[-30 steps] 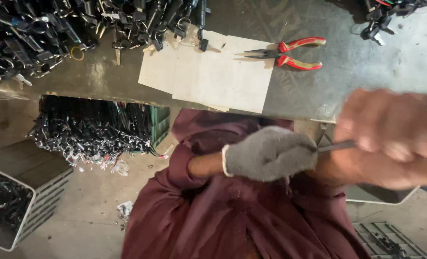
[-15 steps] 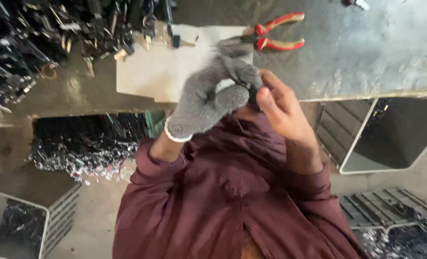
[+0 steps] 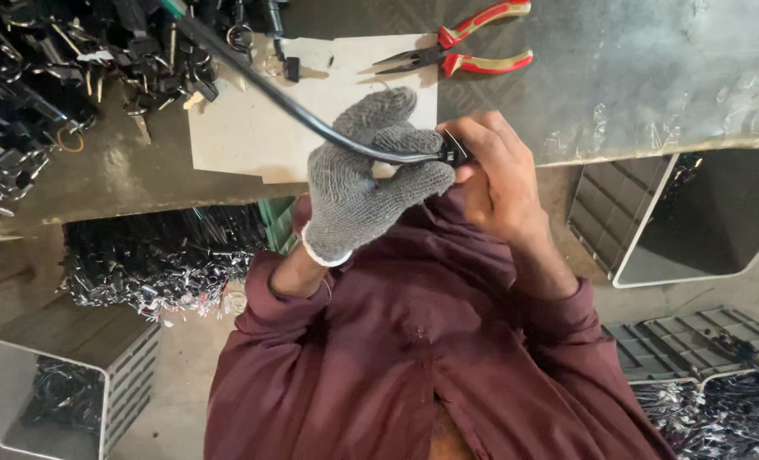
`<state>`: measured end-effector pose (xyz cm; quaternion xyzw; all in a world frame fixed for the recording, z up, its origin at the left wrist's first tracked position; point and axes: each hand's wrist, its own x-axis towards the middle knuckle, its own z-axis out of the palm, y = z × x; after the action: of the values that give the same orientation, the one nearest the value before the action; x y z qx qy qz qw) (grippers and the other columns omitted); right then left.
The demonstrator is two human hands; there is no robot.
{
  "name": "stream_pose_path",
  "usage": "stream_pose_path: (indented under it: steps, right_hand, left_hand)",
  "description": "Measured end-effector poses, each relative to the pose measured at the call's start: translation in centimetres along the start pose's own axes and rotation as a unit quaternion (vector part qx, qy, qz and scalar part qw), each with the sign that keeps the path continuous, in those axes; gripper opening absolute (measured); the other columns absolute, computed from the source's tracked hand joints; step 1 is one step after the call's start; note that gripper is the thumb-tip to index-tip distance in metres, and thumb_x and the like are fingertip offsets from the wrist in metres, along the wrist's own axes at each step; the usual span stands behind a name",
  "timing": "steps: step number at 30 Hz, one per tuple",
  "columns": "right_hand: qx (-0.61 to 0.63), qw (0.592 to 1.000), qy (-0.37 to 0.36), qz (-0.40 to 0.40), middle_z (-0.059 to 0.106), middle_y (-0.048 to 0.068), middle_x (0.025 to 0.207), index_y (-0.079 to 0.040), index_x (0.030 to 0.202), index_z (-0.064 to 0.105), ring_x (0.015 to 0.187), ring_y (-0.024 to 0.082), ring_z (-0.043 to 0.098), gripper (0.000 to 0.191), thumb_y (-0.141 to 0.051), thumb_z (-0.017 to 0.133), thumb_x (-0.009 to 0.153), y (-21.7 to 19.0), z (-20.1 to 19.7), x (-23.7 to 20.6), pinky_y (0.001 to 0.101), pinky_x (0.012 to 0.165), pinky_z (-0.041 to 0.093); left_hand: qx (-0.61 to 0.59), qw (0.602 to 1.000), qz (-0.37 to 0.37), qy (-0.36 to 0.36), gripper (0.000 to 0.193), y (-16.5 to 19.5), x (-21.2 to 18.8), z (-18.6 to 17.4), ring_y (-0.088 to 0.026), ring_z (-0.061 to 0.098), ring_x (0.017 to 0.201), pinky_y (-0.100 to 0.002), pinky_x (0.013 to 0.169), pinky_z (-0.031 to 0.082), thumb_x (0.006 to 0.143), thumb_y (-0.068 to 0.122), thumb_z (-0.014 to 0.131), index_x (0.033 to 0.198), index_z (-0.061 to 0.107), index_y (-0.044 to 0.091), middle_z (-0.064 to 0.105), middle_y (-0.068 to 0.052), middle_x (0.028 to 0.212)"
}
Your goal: The person holds a black cable in one gloved hand and uses red-handled pliers to strip insulation from the cable ends, pulling off the cut insulation pieces and setting them aside. They repeat the stripping process on successive sections of the cable at the workbench.
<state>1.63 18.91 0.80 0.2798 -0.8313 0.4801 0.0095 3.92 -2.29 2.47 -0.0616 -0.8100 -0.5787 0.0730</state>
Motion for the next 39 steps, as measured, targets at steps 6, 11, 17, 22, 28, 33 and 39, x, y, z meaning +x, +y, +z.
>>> stream_pose_path:
  steps: [6, 11, 17, 22, 28, 33, 39]
  right_hand:
    - [-0.037, 0.998, -0.026, -0.037, 0.055, 0.017, 0.089, 0.006, 0.127, 0.056, 0.078, 0.037, 0.055, 0.030, -0.009, 0.062, 0.102, 1.1, 0.3, 0.1, 0.0451, 0.077, 0.046]
    - [0.151, 0.984, 0.008, 0.090, 0.061, 0.008, 0.098, 0.003, 0.131, 0.054, 0.086, 0.017, 0.057, 0.039, -0.033, 0.047, 0.117, 1.2, 1.0, 1.8, 0.0304, 0.077, 0.046]
    - [0.283, 0.934, -0.084, 0.203, 0.048, -0.001, 0.087, 0.002, 0.106, 0.059, 0.077, 0.007, 0.038, 0.040, -0.037, 0.056, 0.111, 3.4, 0.0, 3.2, 0.0261, 0.068, 0.034]
    - [0.329, 0.928, -0.080, 0.157, 0.052, -0.004, 0.092, 0.002, 0.111, 0.055, 0.085, 0.005, 0.044, 0.046, -0.044, 0.054, 0.108, 4.5, 0.1, 3.0, 0.0266, 0.073, 0.037]
    - [0.245, 0.953, -0.057, 0.169, 0.050, -0.004, 0.072, -0.001, 0.095, 0.059, 0.066, 0.003, 0.045, 0.046, -0.046, 0.057, 0.101, 4.3, 0.4, 2.3, 0.0264, 0.061, 0.034]
    - [0.281, 0.953, -0.067, 0.087, 0.064, 0.005, 0.092, 0.004, 0.115, 0.062, 0.080, 0.010, 0.054, 0.038, -0.033, 0.056, 0.110, 4.3, 0.5, 2.7, 0.0294, 0.072, 0.046]
    - [0.248, 0.936, -0.182, 0.170, 0.066, 0.010, 0.085, 0.004, 0.109, 0.068, 0.068, 0.015, 0.052, 0.032, -0.023, 0.060, 0.095, 5.3, 0.1, 3.5, 0.0298, 0.065, 0.046]
  left_hand:
    - [-0.095, 0.991, -0.054, -0.078, 0.039, -0.2, 2.1, -0.2, -0.023, 0.075, 0.106, -0.033, 0.095, 0.060, 0.087, 0.026, 0.090, 0.116, 0.076, 0.005, 0.076, -0.010, 0.119]
    - [-0.023, 0.997, 0.059, -0.039, 0.045, 0.3, 2.3, 0.1, -0.028, 0.072, 0.107, -0.034, 0.094, 0.057, 0.102, 0.020, 0.068, 0.139, 0.052, 0.000, 0.069, -0.012, 0.122]
    - [0.102, 0.992, 0.035, 0.060, 0.048, -0.8, 3.3, 1.9, -0.036, 0.062, 0.117, -0.042, 0.102, 0.052, 0.096, 0.032, 0.079, 0.133, 0.060, 0.007, 0.065, -0.014, 0.130]
    - [0.005, 0.999, 0.028, -0.028, 0.048, -3.2, 3.4, 2.1, -0.033, 0.062, 0.125, -0.040, 0.105, 0.054, 0.101, 0.032, 0.080, 0.138, 0.060, 0.008, 0.062, -0.014, 0.133]
    - [-0.023, 0.973, -0.169, -0.157, 0.042, -4.5, 2.7, 2.0, -0.029, 0.071, 0.101, -0.040, 0.092, 0.056, 0.087, 0.030, 0.079, 0.124, 0.071, 0.011, 0.073, -0.010, 0.117]
    - [-0.058, 0.987, 0.093, -0.114, 0.037, -4.9, 3.2, 1.6, -0.033, 0.058, 0.136, -0.044, 0.118, 0.044, 0.099, 0.017, 0.073, 0.135, 0.066, 0.011, 0.063, -0.011, 0.142]
    - [-0.127, 0.977, 0.100, -0.142, 0.034, -3.3, 4.9, 0.9, -0.032, 0.058, 0.137, -0.045, 0.119, 0.042, 0.093, 0.019, 0.078, 0.125, 0.071, 0.010, 0.067, -0.009, 0.137]
